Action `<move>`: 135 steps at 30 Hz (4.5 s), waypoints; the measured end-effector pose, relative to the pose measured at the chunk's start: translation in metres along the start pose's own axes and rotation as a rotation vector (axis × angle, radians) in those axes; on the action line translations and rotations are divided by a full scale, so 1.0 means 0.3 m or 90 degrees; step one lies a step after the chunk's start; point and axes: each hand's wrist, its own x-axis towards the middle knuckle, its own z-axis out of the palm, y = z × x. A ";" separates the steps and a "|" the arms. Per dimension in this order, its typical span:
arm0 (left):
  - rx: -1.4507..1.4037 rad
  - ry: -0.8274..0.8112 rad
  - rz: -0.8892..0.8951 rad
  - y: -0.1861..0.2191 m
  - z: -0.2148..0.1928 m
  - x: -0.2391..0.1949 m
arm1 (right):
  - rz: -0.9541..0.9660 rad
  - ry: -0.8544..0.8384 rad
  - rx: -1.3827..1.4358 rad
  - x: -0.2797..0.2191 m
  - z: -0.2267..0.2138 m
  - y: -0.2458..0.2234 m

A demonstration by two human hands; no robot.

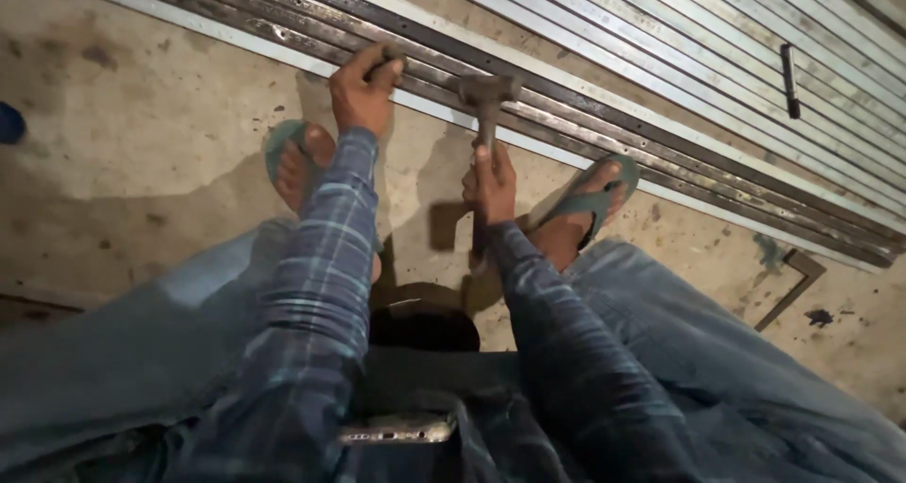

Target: Hammer a metal strip into a frame or along a series of parallel metal slats.

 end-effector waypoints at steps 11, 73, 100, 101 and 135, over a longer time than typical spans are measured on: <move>0.104 -0.034 0.021 0.094 -0.004 -0.015 | 0.008 0.007 0.009 0.092 -0.074 0.116; 0.252 0.039 0.192 -0.018 0.009 -0.009 | -0.168 0.049 -0.547 0.010 0.007 -0.164; 0.063 0.230 0.046 0.020 0.148 -0.105 | -0.174 -0.052 -0.263 0.129 -0.157 0.107; 0.073 0.247 0.023 0.036 0.167 -0.112 | -0.144 -0.053 -0.280 0.129 -0.158 0.098; 0.216 0.174 0.065 0.047 0.146 -0.103 | -0.197 -0.037 -0.339 0.161 -0.202 0.153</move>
